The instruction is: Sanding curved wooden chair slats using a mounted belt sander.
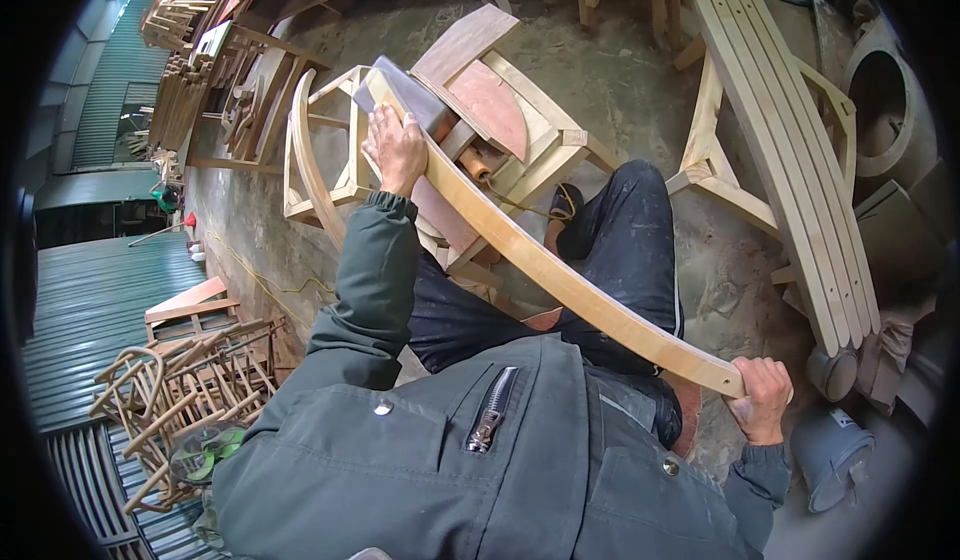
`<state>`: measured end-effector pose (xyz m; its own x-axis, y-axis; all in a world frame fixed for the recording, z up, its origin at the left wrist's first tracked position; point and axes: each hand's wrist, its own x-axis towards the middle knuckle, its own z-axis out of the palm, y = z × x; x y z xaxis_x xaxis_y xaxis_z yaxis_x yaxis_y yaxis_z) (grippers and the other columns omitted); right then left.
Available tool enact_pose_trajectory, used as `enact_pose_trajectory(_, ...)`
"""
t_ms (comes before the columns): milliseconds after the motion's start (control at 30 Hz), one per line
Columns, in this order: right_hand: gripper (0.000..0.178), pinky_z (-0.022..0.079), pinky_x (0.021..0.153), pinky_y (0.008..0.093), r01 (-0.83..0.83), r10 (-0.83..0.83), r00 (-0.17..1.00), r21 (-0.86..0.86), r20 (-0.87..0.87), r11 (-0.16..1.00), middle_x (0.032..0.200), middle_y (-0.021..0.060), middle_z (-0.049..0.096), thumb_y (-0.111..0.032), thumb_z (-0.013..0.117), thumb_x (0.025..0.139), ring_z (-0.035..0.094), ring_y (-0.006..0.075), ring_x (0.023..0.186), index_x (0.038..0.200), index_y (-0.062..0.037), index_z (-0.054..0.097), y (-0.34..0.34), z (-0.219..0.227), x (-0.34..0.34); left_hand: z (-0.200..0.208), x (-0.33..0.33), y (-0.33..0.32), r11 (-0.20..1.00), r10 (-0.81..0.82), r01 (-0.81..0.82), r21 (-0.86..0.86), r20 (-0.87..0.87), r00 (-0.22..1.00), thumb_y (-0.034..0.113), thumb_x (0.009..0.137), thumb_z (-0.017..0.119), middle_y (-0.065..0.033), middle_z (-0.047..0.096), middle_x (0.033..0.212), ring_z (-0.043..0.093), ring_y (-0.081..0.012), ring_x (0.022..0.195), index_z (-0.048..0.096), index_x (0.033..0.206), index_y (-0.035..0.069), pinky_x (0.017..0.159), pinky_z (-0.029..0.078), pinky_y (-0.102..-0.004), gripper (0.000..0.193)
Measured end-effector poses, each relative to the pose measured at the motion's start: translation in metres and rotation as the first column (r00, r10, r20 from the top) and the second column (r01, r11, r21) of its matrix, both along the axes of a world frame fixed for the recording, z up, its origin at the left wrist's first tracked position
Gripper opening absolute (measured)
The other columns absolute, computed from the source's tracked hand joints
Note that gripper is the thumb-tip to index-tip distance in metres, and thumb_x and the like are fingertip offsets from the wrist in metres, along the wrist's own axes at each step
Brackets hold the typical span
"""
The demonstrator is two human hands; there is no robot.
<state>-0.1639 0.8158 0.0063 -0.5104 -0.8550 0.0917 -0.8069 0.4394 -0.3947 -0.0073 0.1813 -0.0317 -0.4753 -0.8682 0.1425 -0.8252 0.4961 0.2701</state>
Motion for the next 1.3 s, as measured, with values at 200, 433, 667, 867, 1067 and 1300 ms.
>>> enact_pose_trajectory(200,0.027,0.041,0.065,0.0412,-0.068,0.065,0.996,0.043,0.062,0.997,0.074,0.0094,0.058,-0.012,0.078,0.068,0.058,0.0301,0.07,0.091,-0.0087,0.066,-0.028,-0.003,-0.012,0.014,-0.009,-0.017,0.993,0.114,-0.116,-0.002,0.171,0.979,0.035,0.103,0.042,-0.0203,0.023,0.171,0.011,-0.0454,0.159,0.028,0.162,0.0,0.121,0.006,-0.0715,0.071)
enact_pose_trajectory(433,0.032,0.043,0.066,0.0417,-0.137,0.134,0.984,0.015,0.121,0.99,0.078,0.0111,0.06,-0.01,0.077,0.068,0.061,0.0313,0.073,0.098,-0.0078,0.066,-0.076,-0.01,-0.027,0.013,-0.014,-0.078,0.987,0.153,-0.155,0.039,0.045,0.987,0.035,0.102,0.042,-0.0212,0.021,0.171,0.013,-0.0477,0.158,0.029,0.163,0.006,0.122,0.006,-0.0715,0.069)
enact_pose_trajectory(667,0.035,0.044,0.067,0.0427,-0.167,0.168,0.975,-0.016,0.146,0.986,0.081,0.0116,0.062,-0.009,0.076,0.068,0.062,0.0326,0.076,0.101,-0.0082,0.066,-0.085,-0.013,-0.031,0.008,-0.012,-0.101,0.989,0.142,-0.144,0.03,0.076,0.987,0.037,0.1,0.043,-0.0237,0.021,0.17,0.014,-0.0483,0.158,0.028,0.163,0.007,0.121,0.007,-0.0734,0.071)
enact_pose_trajectory(867,0.028,0.041,0.07,0.0436,-0.121,0.084,0.98,0.213,0.178,0.97,0.078,0.0124,0.058,-0.005,0.073,0.065,0.059,0.0347,0.077,0.09,-0.0085,0.06,0.012,-0.023,-0.042,0.008,-0.014,0.017,0.996,0.086,-0.082,-0.039,0.133,0.987,0.035,0.102,0.045,-0.0278,0.023,0.168,0.015,-0.0452,0.158,0.026,0.163,0.002,0.122,0.008,-0.0708,0.072)
enact_pose_trajectory(1067,0.033,0.041,0.069,0.0444,-0.15,0.093,0.974,0.274,0.209,0.95,0.076,0.0137,0.056,-0.003,0.075,0.061,0.058,0.0367,0.077,0.087,-0.009,0.056,-0.009,-0.028,-0.061,0.015,-0.026,-0.003,0.992,0.12,-0.121,0.02,0.035,0.992,0.032,0.101,0.047,-0.0292,0.019,0.169,0.013,-0.0464,0.158,0.026,0.162,0.001,0.122,0.006,-0.0711,0.072)
enact_pose_trajectory(1300,0.032,0.042,0.067,0.0457,-0.2,0.158,0.959,0.164,0.235,0.966,0.076,0.0131,0.059,-0.005,0.075,0.063,0.061,0.0369,0.075,0.089,-0.0097,0.058,-0.064,-0.021,-0.066,0.011,-0.021,-0.059,0.989,0.14,-0.142,0.039,0.058,0.988,0.031,0.1,0.048,-0.0254,0.02,0.17,0.012,-0.0451,0.159,0.026,0.163,0.003,0.122,0.005,-0.0718,0.072)
